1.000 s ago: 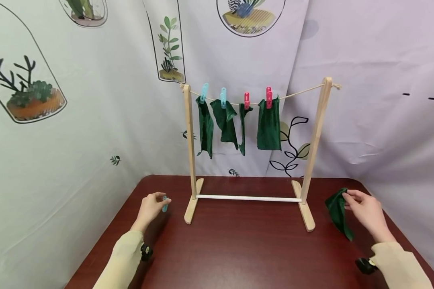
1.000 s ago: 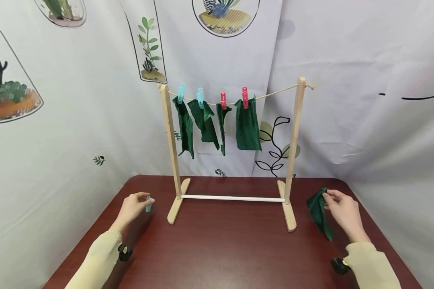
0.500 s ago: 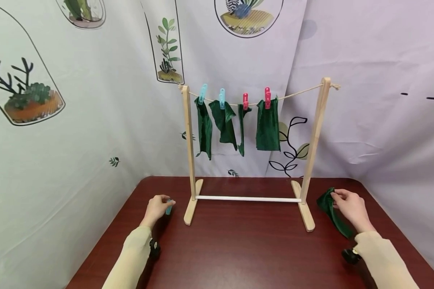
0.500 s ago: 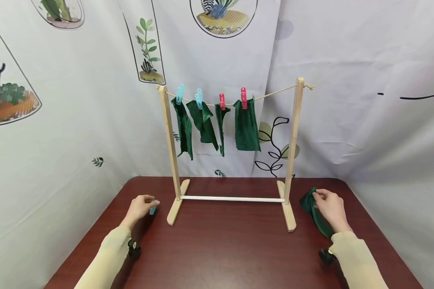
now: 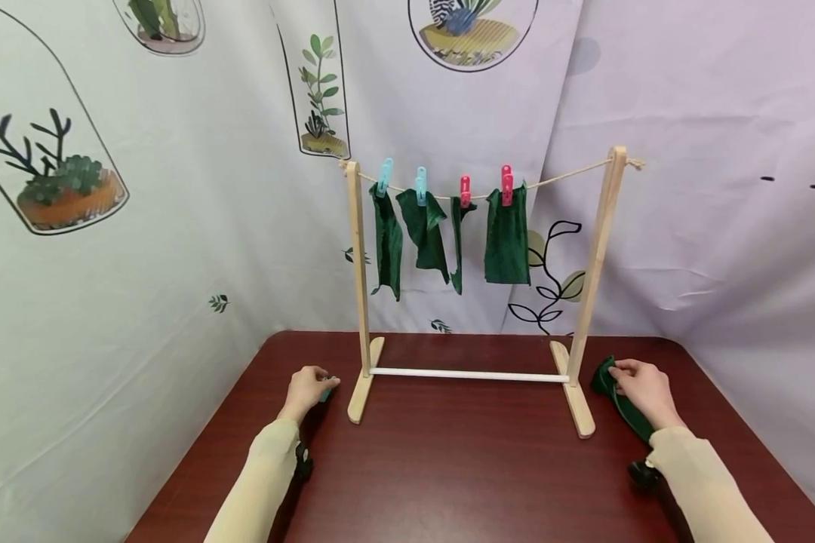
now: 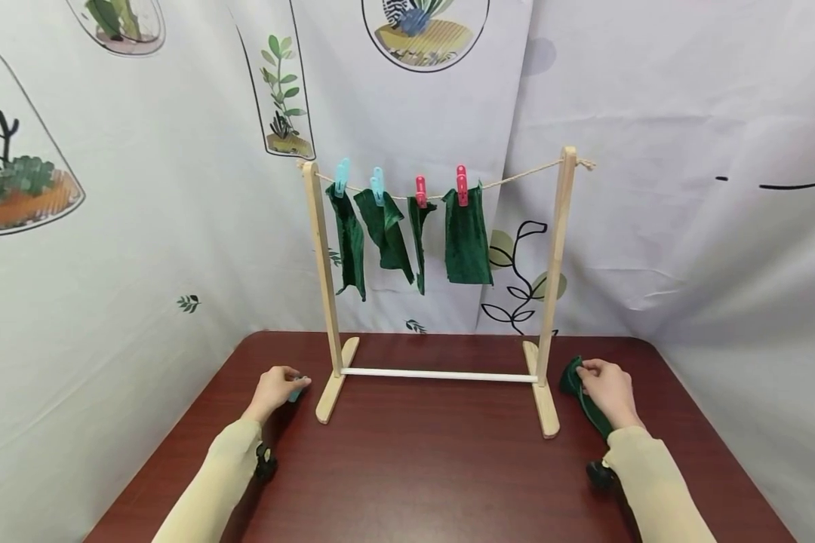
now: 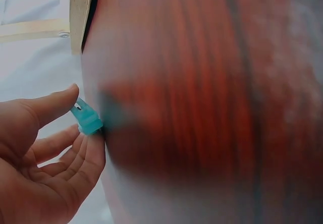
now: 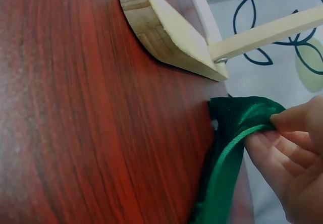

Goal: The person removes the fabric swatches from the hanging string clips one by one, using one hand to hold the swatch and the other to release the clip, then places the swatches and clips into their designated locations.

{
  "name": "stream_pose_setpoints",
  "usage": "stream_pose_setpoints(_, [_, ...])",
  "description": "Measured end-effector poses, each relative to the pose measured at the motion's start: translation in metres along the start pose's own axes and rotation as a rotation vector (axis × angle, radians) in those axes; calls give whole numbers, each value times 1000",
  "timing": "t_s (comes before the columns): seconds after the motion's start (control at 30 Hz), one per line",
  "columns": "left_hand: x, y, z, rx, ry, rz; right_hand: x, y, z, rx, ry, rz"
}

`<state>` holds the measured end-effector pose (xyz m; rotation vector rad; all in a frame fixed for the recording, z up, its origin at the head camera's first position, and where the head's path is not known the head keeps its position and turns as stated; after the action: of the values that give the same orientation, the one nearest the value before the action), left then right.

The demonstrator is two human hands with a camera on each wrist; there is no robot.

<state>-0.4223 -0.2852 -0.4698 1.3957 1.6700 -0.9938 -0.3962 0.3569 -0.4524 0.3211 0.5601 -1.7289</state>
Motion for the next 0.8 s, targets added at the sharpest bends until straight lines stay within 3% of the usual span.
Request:
stream_pose_setpoints(0.53, [3, -2, -5, -7, -37, 37, 14, -4, -17, 60, 6, 48])
stream_pose_setpoints(0.8, [3, 0, -3, -20, -35, 48, 20, -7, -17, 56, 76, 154])
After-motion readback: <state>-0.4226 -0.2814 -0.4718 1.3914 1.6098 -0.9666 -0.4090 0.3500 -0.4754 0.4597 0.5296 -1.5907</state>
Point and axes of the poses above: each hand's wrist, its own y-axis away from the middle knuckle, its own x-axis out of the palm, z = x × y, the point moved 10 cm from there along -y, towards the middle knuckle, and after that the axes turned 13 degrees about -y, right-handed, at the moved point
